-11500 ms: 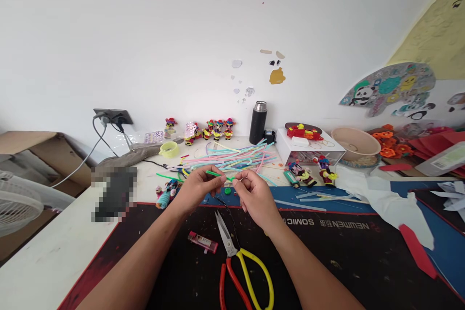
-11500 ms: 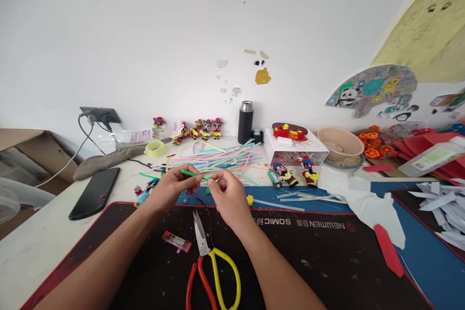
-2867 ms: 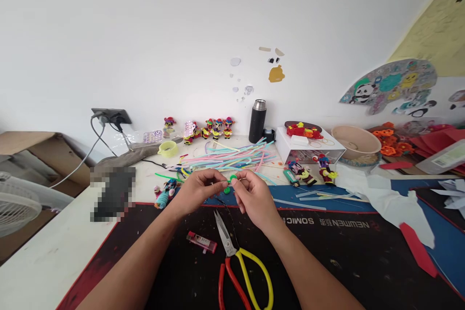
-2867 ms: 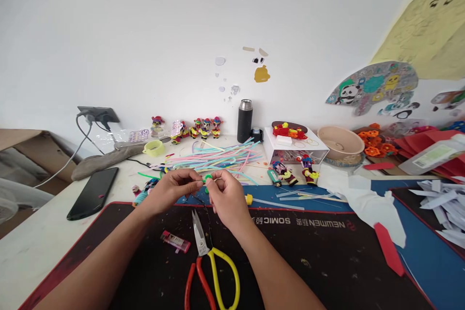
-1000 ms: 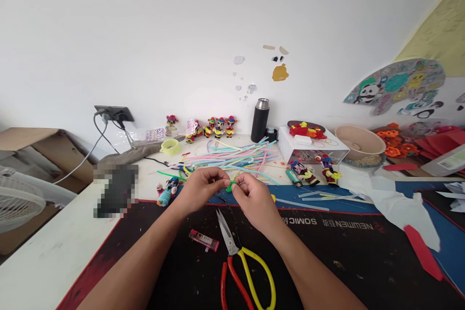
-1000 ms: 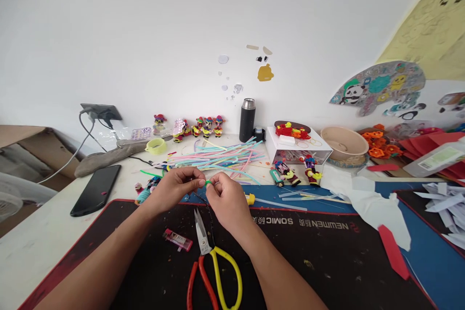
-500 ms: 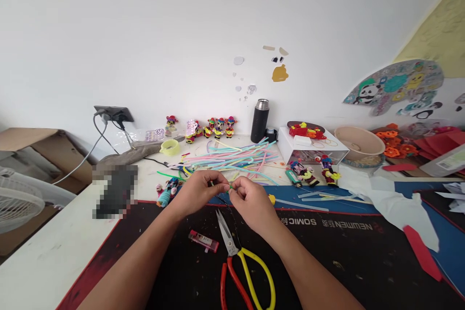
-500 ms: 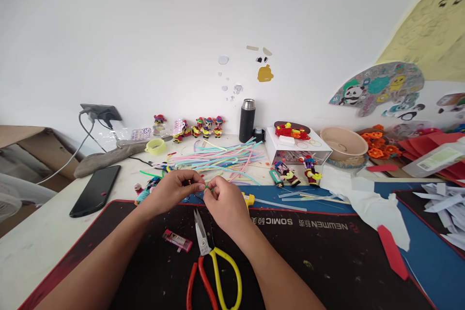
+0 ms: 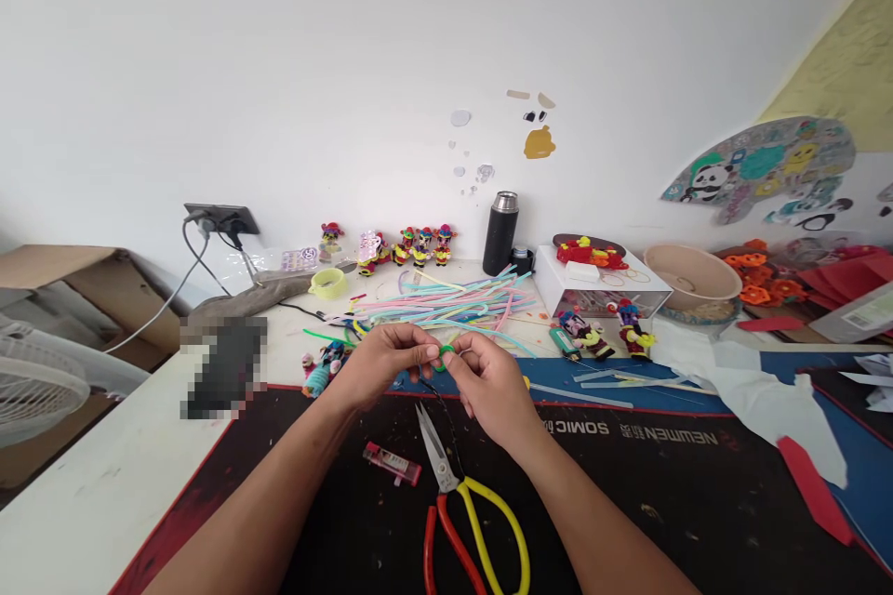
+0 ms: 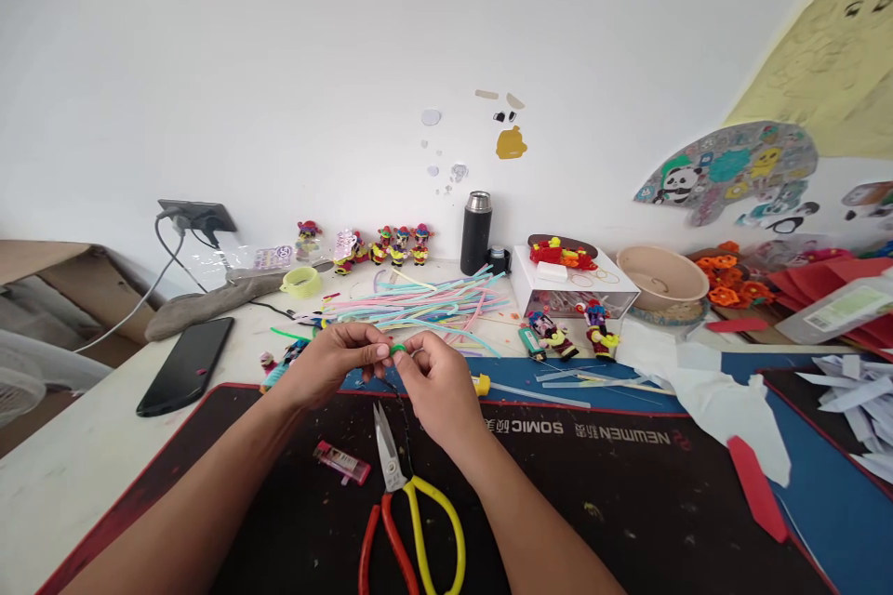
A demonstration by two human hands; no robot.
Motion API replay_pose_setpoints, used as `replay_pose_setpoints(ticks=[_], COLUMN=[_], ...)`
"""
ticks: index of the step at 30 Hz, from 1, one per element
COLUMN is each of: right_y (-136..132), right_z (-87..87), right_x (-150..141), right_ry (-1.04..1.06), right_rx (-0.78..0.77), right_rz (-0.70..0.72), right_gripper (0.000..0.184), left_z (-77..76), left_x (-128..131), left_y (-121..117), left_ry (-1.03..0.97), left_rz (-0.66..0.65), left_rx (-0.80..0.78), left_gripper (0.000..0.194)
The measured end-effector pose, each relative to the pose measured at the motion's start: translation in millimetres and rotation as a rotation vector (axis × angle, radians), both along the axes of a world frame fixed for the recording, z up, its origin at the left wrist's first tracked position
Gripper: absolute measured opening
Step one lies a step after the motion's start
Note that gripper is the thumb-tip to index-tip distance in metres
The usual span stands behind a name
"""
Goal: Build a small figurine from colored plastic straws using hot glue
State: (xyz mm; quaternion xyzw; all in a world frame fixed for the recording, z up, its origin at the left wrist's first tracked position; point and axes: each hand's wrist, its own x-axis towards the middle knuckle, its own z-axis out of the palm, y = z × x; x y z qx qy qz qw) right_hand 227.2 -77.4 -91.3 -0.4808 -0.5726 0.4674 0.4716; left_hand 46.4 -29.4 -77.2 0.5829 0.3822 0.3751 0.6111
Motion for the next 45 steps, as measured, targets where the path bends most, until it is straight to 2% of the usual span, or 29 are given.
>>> replay_pose_setpoints(ticks=[10,21,26,31,36,45], right_y=[0.7,-0.6,-0.1,0.5,-0.4,-0.6], right_z=[2.3,-3.4,1.9,5.4,5.1,2.1], right_x=[3.7,-1.4,0.9,3.4,1.4,0.1], right_ry=[-0.078,-0.149,-0.058,0.034,0.056,0.057], right_rx=[-0.022,-0.039,-0.062,-0.061,-0.062,-0.068], right_rz=[0.114,0.077,0.071,0.021,0.035,0.043], right_gripper=[0.015,0.013,0.02,0.028,0.029,0.029], left_z=[-0.4,9.6,9.2,0.0,-12.1,-25.0], left_x=[-5.9,-15.9,-16.2,-15.3,-9.5,-3.4], left_y=[5.1,6.8,8.4,10.2,10.2,12.6], left_ry=[0.055,0.259,0.26,0.519,0.817,1.013], left_rz=[-0.075,-0.186,-0.092,-0.082,-0.047,-0.013], left_rx=[-0.003,0.08,0.106,0.269,0.415,0.516], left_gripper=[0.037,0.032,0.032,0.029,0.021,0.017])
